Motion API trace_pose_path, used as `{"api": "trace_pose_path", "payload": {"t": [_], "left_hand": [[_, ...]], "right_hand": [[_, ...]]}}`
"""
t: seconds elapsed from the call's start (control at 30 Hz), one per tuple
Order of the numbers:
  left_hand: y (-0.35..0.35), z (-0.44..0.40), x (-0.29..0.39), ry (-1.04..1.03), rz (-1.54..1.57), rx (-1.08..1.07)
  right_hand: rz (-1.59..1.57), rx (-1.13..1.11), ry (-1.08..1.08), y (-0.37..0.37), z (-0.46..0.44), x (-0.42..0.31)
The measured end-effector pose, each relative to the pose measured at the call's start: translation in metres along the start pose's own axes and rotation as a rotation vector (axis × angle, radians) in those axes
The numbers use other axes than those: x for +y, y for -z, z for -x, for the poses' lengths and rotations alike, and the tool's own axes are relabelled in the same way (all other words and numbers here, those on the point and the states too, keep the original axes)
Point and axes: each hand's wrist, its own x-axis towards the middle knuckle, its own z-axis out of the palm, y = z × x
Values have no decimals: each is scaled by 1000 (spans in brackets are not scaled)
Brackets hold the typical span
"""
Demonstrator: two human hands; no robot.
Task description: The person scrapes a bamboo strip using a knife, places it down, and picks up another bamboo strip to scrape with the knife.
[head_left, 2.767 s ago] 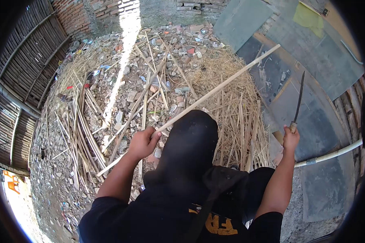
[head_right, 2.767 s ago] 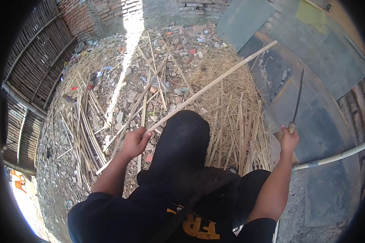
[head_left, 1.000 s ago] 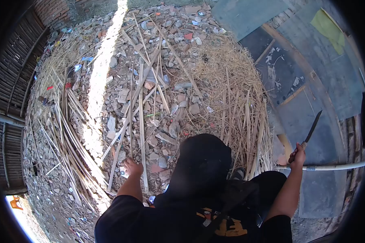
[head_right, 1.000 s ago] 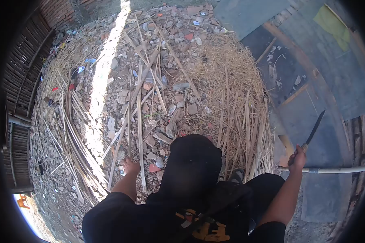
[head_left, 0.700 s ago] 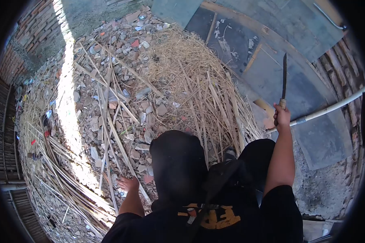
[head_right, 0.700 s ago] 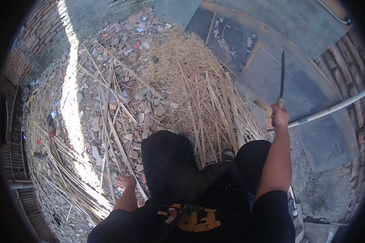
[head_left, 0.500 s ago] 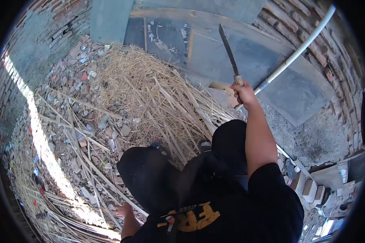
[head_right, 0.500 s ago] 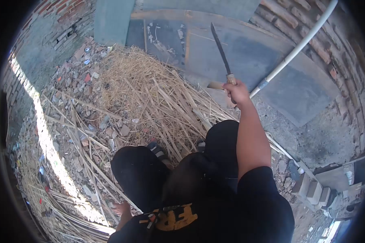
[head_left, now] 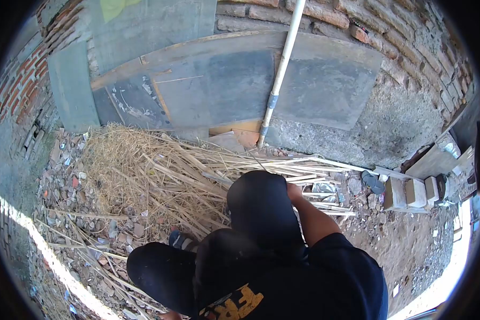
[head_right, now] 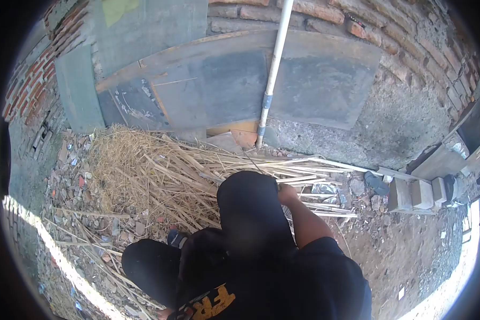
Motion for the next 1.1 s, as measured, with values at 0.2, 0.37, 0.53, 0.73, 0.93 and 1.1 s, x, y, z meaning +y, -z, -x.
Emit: {"api": "trace_pose_path", "payload": {"t": [0.2,0.37,0.53,0.73,0.93,1.1], "left_hand": [[25,19,49,-177,93,26],[42,37,80,-305,148,19],[60,51,103,-398,197,12],[81,64,134,-494,238,1],[97,75,180,-610,279,-18],[110,88,233,-732,314,-55]], "right_hand": [[-123,-211,-162,8,57,13],[-19,-119,-114,-16,51,31],[22,-131,-75,-30,24,35],[56,-116,-57,-59,-9,52],[32,-266,-93,-58,-10,55],[12,-285,-126,-58,-4,52]]}}
